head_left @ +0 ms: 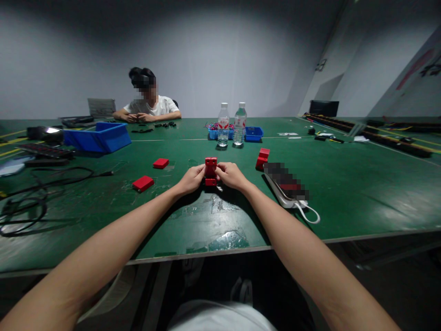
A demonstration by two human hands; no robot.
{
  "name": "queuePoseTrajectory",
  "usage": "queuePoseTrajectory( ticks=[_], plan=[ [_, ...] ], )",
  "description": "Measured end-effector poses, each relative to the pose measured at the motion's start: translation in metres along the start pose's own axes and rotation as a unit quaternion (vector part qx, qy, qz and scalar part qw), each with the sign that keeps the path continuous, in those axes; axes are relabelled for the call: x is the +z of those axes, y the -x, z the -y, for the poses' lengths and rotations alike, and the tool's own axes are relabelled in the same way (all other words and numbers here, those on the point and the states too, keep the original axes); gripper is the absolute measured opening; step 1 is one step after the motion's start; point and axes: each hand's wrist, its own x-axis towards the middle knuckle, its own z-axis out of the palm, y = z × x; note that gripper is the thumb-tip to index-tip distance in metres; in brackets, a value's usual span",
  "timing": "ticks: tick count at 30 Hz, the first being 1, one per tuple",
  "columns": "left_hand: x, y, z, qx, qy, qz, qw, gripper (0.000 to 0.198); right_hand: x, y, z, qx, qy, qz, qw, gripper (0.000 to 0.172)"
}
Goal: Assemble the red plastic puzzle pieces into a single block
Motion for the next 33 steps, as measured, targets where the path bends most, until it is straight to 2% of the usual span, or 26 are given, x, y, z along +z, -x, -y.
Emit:
queuePoseTrajectory(
  ticks=[13,23,33],
  plan=[
    [-0.0019,-0.0002,0.0004,-0.015,-0.046,-0.002,0.999,0.061,0.0002,0.0002,0.0001,-0.006,0.011,-0.001,1.0,0.029],
    [-0.0002,-0.0003,0.0013,-0.004,0.015,0.018,1.0,0.059,-0.0009,-0.0002,0.0015,-0.004,0.037,0.004,0.999,0.03],
    [-0.0013,0.0001,0.0016,0.005,0.002,0.011,1.0,0.058,-0.0015,-0.0002,0.0013,-0.005,0.033,-0.001,0.999,0.031]
  ],
)
